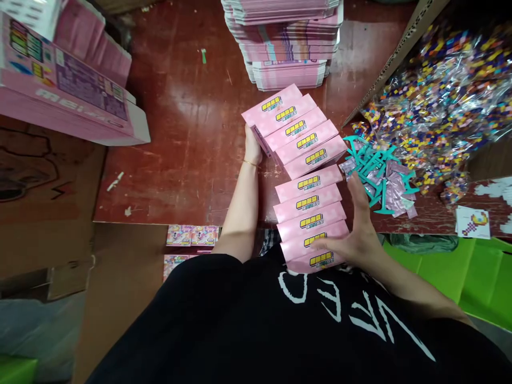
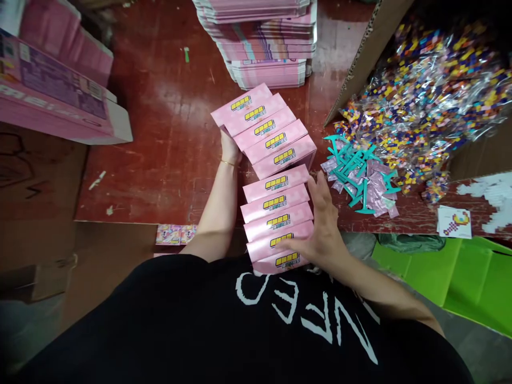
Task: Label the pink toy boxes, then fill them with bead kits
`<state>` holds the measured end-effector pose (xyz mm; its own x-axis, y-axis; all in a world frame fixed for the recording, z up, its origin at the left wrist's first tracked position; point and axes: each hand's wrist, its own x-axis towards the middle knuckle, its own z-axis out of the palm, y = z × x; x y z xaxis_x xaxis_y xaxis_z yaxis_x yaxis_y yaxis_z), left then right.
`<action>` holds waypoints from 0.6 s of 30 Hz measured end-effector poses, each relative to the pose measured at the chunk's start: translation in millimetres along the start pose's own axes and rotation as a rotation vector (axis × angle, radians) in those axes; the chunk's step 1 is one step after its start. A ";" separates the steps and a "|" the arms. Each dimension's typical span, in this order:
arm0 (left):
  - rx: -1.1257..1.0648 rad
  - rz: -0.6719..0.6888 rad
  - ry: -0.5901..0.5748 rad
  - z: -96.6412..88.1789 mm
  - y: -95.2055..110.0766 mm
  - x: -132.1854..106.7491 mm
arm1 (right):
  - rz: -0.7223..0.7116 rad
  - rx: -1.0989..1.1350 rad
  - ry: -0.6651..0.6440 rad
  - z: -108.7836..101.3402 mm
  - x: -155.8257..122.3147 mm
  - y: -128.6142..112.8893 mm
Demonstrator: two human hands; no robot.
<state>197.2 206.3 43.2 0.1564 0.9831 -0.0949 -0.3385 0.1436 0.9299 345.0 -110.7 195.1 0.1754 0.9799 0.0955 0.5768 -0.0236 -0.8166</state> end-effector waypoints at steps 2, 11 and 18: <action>-0.003 0.060 -0.006 0.6 1.2 -4.3 | -0.050 -0.093 0.031 2.9 25.8 2.1; -0.038 0.021 -0.234 1.1 24.7 -2.5 | -0.128 -0.109 0.087 7.2 79.3 18.1; -0.029 -0.216 -0.321 35.8 26.5 36.1 | -0.078 -0.142 0.161 10.8 72.1 15.0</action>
<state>227.1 241.5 77.2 0.5077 0.8452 -0.1668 -0.2917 0.3508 0.8899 357.7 -38.2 183.6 0.2448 0.9357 0.2541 0.6978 0.0120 -0.7161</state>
